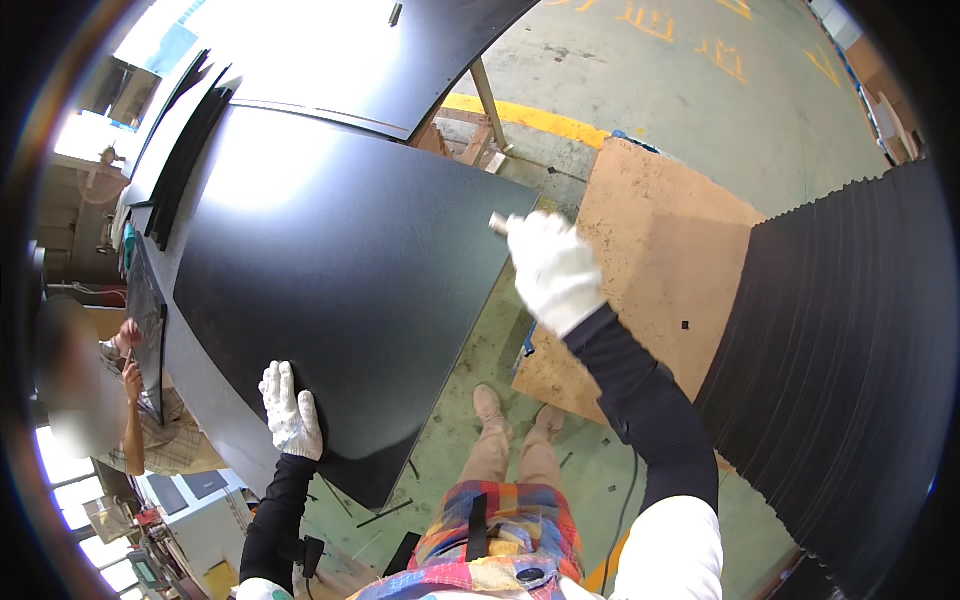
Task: The recorder uses a small wooden block to scrape or sand the edges of black furniture panels to smooth them.
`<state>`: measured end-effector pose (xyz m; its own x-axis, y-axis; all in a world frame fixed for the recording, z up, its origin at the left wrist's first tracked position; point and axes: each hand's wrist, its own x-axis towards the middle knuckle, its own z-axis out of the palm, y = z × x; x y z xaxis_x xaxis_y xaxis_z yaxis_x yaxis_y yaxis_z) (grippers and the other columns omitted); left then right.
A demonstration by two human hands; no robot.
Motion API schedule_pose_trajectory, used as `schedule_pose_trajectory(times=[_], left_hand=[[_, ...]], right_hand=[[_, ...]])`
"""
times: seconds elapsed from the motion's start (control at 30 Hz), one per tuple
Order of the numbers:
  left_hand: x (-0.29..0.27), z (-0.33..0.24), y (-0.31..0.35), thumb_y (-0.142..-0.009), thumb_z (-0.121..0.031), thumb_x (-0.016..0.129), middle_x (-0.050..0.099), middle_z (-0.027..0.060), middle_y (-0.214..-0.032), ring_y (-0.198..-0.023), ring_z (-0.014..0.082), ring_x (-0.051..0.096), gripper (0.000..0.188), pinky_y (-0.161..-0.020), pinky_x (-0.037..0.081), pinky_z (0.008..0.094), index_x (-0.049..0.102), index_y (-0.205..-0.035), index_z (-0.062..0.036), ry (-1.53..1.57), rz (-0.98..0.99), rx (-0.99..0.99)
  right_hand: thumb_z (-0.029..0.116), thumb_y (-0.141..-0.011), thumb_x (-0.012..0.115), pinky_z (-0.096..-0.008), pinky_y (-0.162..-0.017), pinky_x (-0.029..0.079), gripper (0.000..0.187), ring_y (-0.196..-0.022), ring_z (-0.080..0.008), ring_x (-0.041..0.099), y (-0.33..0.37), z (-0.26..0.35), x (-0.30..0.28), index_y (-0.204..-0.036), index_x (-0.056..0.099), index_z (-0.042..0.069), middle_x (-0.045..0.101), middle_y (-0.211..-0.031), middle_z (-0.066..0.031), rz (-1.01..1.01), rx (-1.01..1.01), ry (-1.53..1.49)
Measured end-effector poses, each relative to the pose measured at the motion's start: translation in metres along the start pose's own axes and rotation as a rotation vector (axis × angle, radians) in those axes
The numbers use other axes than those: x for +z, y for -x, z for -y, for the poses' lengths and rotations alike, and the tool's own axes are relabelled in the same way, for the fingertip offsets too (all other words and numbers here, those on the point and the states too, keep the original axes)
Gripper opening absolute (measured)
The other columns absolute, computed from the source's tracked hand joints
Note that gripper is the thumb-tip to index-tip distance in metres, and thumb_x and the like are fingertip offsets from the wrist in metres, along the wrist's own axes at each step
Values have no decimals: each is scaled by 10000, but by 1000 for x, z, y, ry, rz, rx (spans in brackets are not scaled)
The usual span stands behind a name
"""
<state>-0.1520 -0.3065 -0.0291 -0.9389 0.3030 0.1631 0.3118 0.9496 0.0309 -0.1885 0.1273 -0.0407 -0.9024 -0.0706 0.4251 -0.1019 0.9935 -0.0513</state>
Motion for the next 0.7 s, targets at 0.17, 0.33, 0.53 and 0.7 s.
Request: schedule_pose_trajectory(times=[0.17, 0.33, 0.53, 0.7], left_hand=[[-3, 9, 1, -945, -278, 471, 363, 209, -1475, -1397, 377, 288, 556, -1163, 144, 488, 390, -1424, -8, 7, 6, 3], [11, 4, -40, -945, -272, 485, 376, 207, -1467, -1392, 376, 298, 552, -1162, 153, 487, 390, -1425, -16, 22, -15, 16], [19, 14, -77, -931, -256, 521, 389, 208, -1456, -1383, 372, 314, 550, -1163, 166, 484, 404, -1410, -11, -5, -47, 13], [18, 10, -78, -937, -261, 516, 395, 207, -1454, -1387, 368, 313, 535, -1165, 160, 475, 426, -1397, -3, 41, -43, 9]], right_hand=[[60, -809, 573, -349, -619, 519, 306, -750, -257, 632, 52, 83, -46, -1108, 636, 47, 630, -825, -99, 199, -289, -507], [144, -831, 617, -341, -594, 514, 249, -702, -239, 619, 62, 102, -40, -1070, 648, 81, 599, -779, -81, 360, -243, -741], [110, -804, 635, -354, -556, 508, 148, -651, -234, 595, 31, 87, -34, -941, 659, 58, 578, -733, -82, 289, -209, -696], [173, -804, 631, -327, -631, 520, 172, -727, -242, 657, -17, -34, -1, -881, 707, 38, 684, -852, -143, 76, 496, -735]])
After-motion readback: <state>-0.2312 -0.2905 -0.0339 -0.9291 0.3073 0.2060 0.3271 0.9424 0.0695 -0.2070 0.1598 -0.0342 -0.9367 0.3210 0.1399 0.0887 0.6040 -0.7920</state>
